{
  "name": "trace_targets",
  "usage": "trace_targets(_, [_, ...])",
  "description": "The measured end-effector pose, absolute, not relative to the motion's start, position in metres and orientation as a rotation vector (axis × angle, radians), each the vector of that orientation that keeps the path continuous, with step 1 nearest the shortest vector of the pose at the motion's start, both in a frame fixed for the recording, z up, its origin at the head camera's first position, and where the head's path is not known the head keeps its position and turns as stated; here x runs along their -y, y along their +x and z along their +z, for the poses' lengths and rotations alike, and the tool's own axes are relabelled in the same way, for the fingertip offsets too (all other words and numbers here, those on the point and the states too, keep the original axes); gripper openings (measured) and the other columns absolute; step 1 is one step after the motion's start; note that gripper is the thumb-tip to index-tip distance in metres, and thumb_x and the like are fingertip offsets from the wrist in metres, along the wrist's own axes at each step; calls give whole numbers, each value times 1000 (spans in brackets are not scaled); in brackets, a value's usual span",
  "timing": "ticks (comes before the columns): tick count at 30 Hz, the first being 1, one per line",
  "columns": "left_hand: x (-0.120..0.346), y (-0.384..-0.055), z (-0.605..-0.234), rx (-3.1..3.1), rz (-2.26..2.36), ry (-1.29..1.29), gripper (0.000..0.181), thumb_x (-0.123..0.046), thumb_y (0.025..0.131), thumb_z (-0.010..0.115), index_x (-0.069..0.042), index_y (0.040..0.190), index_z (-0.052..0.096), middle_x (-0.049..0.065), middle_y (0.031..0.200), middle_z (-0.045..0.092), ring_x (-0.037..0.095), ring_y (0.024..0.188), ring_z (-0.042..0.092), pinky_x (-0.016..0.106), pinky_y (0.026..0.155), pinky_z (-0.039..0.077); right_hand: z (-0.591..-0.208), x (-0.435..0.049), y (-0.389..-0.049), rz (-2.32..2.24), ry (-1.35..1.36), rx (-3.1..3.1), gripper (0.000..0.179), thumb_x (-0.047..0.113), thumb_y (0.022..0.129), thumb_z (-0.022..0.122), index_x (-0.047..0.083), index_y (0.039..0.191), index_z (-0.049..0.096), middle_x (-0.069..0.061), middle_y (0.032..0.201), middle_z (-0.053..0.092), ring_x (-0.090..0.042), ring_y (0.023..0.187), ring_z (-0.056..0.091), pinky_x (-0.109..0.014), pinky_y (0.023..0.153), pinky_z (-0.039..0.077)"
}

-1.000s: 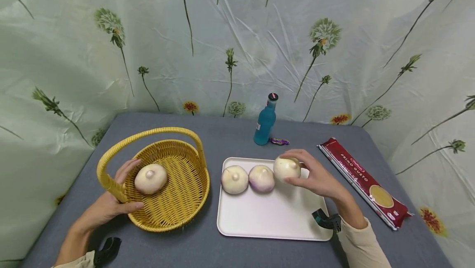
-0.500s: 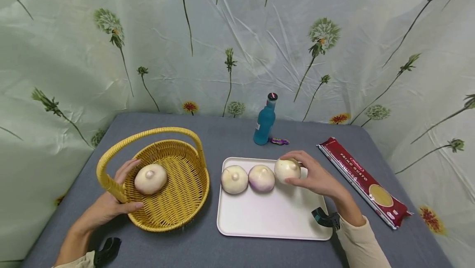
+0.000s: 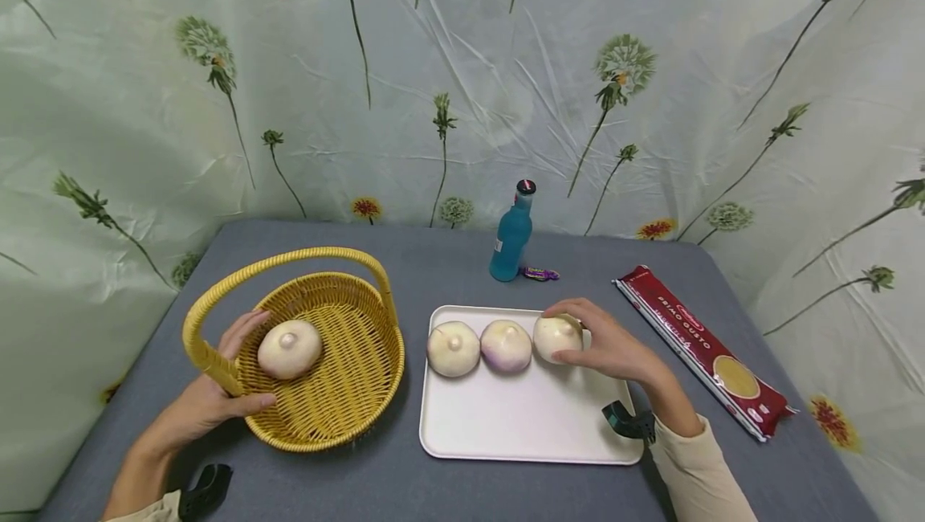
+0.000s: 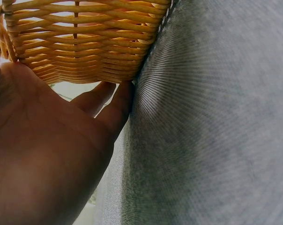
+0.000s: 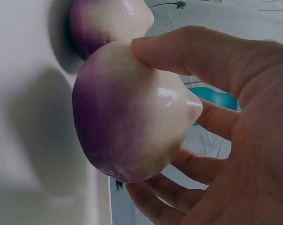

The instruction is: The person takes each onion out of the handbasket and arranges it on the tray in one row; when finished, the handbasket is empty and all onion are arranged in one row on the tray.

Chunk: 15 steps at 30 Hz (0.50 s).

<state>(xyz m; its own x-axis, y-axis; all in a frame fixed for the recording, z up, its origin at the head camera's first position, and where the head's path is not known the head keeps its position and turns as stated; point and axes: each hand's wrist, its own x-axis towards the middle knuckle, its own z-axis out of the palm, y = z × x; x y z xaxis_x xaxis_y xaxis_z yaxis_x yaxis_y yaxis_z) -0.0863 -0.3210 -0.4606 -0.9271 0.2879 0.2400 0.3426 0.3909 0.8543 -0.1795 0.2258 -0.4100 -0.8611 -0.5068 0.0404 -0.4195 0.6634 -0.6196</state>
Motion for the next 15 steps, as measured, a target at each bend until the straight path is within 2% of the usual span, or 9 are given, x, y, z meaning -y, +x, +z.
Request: trace_targets(15, [320,-87,-460,2593,-1543,-593,110,10,71,79,-7,160,16,18,163,4,-8,145,1,2,102,8,-411,-228,-179,-877,-743,-2740,52,28,81,84,16,128,64,-14,133,56,-39,123,50,-67,98,37])
